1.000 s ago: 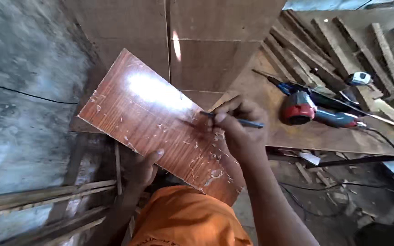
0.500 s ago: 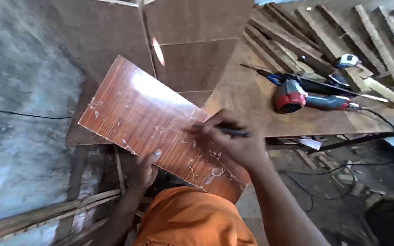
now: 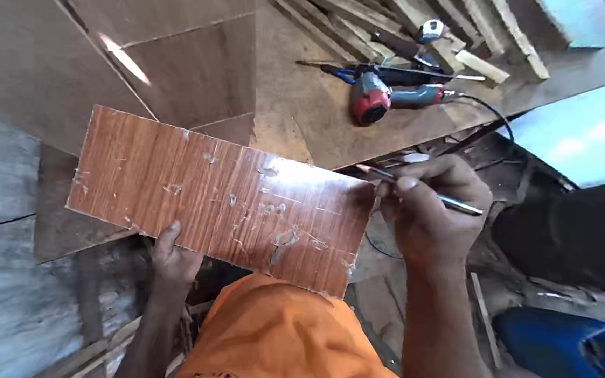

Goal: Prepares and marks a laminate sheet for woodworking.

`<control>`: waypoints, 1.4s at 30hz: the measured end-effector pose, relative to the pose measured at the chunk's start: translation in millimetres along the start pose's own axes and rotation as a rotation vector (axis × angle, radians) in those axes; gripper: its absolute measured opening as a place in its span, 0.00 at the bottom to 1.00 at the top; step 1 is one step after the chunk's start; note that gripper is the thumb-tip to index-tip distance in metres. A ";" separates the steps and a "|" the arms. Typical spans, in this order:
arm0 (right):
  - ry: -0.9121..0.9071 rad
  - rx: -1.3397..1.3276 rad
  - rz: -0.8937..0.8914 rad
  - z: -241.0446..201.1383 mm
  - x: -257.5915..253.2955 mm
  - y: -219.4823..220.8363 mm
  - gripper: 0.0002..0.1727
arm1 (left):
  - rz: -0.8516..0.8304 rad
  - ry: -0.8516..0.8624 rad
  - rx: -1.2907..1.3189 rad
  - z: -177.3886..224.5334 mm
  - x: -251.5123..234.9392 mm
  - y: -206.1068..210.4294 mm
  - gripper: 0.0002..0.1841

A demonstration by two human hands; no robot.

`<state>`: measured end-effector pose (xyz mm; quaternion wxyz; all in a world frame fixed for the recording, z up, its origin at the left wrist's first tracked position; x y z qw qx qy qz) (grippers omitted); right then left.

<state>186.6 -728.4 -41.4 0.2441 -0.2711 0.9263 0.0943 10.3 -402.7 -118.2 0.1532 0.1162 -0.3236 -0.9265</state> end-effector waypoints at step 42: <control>-0.186 0.303 -0.606 1.0 -92.4 282.2 0.04 | 0.190 0.120 -0.342 102.4 39.0 -51.1 0.24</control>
Point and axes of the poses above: each hand's wrist, its own x-axis away from the middle knuckle, its own y-axis out of the palm, z = x × y, the point moved 3 cm from there along -x, towards the middle knuckle, and after that the axes turned 14 degrees about -z, right-handed, at the moved point
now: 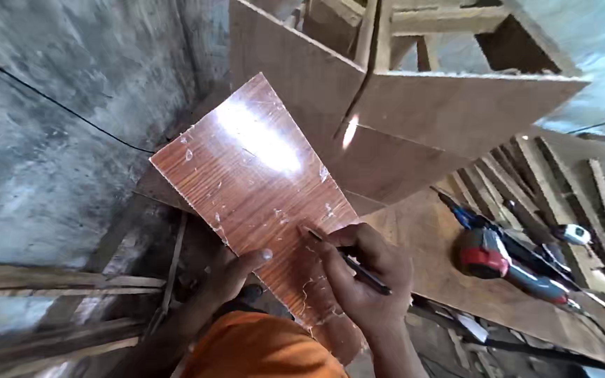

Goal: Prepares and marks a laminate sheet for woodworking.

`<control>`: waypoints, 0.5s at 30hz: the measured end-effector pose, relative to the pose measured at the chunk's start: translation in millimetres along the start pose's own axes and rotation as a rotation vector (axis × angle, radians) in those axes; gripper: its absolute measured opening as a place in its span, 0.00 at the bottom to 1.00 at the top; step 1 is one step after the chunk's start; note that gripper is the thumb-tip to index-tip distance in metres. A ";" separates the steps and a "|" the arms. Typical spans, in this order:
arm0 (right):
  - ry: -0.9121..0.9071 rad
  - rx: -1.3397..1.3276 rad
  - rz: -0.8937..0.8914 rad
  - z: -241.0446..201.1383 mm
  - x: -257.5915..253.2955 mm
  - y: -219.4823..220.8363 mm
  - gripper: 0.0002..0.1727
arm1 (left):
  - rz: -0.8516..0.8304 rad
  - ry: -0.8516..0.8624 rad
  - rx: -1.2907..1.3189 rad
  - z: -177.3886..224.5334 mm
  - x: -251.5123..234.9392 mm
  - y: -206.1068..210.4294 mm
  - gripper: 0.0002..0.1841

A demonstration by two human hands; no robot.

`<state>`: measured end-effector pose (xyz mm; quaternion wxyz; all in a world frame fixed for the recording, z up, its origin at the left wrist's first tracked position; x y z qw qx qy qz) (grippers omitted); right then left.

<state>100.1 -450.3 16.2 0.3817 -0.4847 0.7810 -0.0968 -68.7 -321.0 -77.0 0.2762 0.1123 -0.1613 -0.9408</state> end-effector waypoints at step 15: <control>-0.144 0.239 0.138 38.3 -148.5 21.3 0.06 | 0.269 0.075 0.148 -1.2 -12.6 -94.1 0.25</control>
Point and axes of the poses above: each hand's wrist, its own x-axis away from the middle knuckle, its own y-axis out of the palm, z = x × y, the point moved 3 cm from there along -x, towards the middle knuckle, and after that the axes turned 14 degrees about -z, right-handed, at the moved point
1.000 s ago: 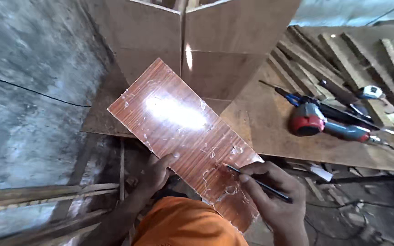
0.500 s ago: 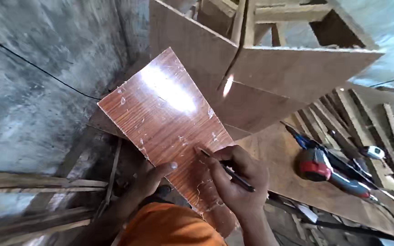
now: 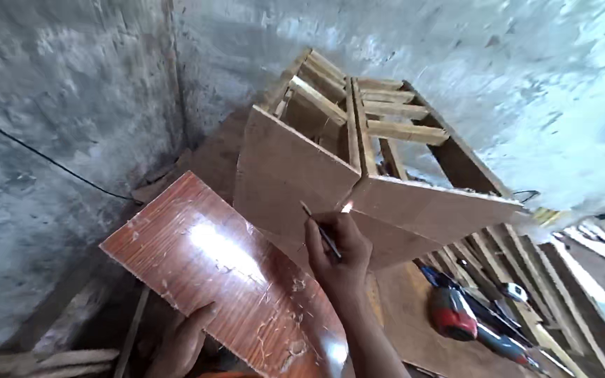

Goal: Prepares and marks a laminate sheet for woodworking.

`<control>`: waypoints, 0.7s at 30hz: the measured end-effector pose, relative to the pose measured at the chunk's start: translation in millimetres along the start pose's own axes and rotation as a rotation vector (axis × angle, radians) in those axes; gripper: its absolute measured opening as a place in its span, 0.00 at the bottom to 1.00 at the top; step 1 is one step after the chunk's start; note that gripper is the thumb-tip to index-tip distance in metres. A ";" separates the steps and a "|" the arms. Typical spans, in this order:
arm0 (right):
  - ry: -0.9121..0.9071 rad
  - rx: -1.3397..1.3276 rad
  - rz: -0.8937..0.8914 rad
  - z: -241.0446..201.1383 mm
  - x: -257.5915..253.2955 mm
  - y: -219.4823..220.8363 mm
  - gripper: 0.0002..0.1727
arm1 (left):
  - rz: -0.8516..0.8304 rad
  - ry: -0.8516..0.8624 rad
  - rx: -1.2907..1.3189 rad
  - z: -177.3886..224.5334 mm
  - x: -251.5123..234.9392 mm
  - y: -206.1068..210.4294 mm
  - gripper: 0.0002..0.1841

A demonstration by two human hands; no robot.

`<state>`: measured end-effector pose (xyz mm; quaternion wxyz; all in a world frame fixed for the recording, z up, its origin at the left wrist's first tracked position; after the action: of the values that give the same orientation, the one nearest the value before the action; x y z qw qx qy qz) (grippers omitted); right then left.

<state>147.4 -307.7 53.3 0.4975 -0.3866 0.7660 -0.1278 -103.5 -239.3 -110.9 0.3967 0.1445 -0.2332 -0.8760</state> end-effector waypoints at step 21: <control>0.825 0.152 0.240 76.1 334.4 -89.7 0.07 | -0.202 -0.117 0.021 -12.3 -33.4 28.6 0.26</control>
<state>185.7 -593.8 -152.4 0.1882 -0.1736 0.9285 -0.2689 -58.6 -234.0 -104.2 0.2906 0.1199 -0.2495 -0.9160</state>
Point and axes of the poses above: each hand's wrist, its own x-axis away from the middle knuckle, its own y-axis out of the palm, z = x × y, the point moved 3 cm from there along -x, towards the middle knuckle, and after that the axes turned 14 degrees about -z, right-handed, at the moved point
